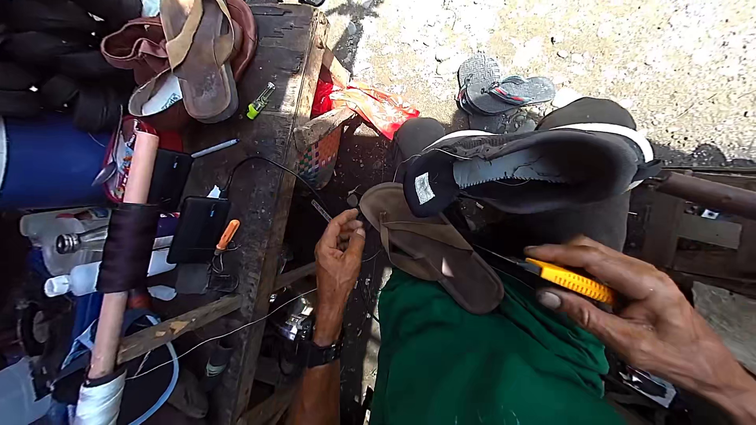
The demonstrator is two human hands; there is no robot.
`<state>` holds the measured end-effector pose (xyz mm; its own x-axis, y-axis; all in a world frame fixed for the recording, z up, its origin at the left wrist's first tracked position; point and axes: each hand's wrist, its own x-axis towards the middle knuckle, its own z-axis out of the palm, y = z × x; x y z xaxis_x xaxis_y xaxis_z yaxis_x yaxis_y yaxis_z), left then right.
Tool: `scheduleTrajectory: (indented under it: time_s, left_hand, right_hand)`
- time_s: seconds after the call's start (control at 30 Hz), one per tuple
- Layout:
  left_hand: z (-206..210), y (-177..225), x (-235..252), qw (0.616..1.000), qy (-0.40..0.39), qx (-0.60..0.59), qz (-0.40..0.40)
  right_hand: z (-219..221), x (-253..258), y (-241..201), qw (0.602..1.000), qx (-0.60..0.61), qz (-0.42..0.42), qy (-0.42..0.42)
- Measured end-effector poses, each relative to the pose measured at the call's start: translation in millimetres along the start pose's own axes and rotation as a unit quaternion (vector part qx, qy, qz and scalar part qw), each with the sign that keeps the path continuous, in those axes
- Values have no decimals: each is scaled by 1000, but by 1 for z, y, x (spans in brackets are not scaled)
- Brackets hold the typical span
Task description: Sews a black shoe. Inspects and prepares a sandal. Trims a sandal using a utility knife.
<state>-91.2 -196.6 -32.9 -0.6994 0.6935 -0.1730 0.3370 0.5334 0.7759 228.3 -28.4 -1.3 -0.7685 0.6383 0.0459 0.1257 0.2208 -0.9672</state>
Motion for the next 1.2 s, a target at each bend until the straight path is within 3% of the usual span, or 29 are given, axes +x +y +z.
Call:
scheduleTrajectory:
  time_s: [0.17,0.3,0.4,0.53,0.73,0.97,1.2]
  left_hand:
    - [21,13,-5,993,-57,79,-64]
    - [20,18,-6,992,-48,-75,-87]
    - [14,24,-14,970,-72,-229,-46]
    - [12,31,-24,942,-126,-309,31]
    - [14,21,-30,920,-177,-347,48]
    - [20,14,-35,917,-220,-324,70]
    - [30,18,-40,912,-136,-383,56]
  right_hand:
    - [43,8,6,999,40,31,-18]
    - [61,28,-1,997,67,15,-19]
    - [75,43,-4,997,70,-25,-4]
    - [102,66,-7,991,118,-57,-4]
    - [118,68,11,984,168,26,-51]
    - [115,56,20,974,209,52,-65]
    - [121,57,24,977,200,41,-57]
